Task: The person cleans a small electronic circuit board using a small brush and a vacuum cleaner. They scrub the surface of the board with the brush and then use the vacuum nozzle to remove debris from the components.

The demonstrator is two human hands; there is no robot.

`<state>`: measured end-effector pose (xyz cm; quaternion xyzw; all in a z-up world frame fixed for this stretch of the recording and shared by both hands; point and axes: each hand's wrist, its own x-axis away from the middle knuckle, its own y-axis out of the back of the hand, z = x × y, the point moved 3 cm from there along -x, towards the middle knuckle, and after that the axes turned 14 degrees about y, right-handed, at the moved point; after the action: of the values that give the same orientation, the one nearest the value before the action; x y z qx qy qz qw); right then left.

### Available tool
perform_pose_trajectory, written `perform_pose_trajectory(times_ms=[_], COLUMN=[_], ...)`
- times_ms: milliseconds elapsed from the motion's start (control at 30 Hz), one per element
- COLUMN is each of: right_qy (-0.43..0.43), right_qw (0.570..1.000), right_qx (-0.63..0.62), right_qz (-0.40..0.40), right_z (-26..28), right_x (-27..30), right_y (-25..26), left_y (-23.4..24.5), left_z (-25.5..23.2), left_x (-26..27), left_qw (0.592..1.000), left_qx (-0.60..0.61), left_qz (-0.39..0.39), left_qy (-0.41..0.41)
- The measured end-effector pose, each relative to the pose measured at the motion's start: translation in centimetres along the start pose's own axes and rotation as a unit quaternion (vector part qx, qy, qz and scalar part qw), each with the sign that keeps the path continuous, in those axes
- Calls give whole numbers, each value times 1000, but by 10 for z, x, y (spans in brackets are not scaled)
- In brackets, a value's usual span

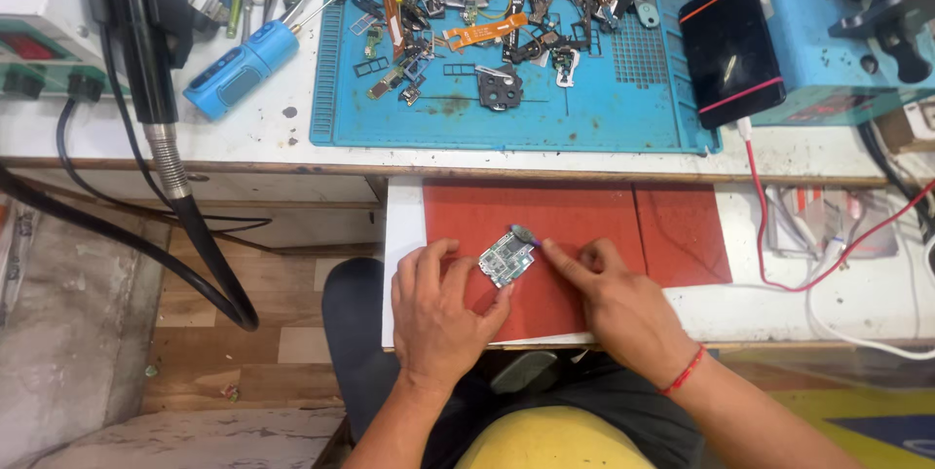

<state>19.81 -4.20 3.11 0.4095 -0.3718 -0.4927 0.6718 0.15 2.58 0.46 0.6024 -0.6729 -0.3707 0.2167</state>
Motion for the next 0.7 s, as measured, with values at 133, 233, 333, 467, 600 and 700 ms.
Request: perform_pose_trajectory(times_ms=[133, 233, 333, 467, 600, 700], right_qy=[12, 34, 45, 44, 22, 37], right_qw=[999, 999, 998, 998, 997, 999], right_qx=[-18, -23, -21, 9, 10, 6], right_qz=[25, 35, 44, 45, 72, 37], right_z=[2, -3, 7, 8, 6, 9], right_x=[-5, -2, -5, -25, -1, 1], right_y=[-1, 3, -6, -18, -7, -13], left_y=[2, 3, 8, 8, 11, 8], left_z=[-1, 1, -2, -2, 2, 5], left_x=[1, 1, -1, -4, -10, -5], left_qw=[1000, 1000, 1000, 998, 997, 998], left_qx=[4, 7, 31, 61, 70, 59], left_qz=[-13, 1, -1, 12, 18, 17], left_qy=[-6, -3, 0, 31, 25, 26])
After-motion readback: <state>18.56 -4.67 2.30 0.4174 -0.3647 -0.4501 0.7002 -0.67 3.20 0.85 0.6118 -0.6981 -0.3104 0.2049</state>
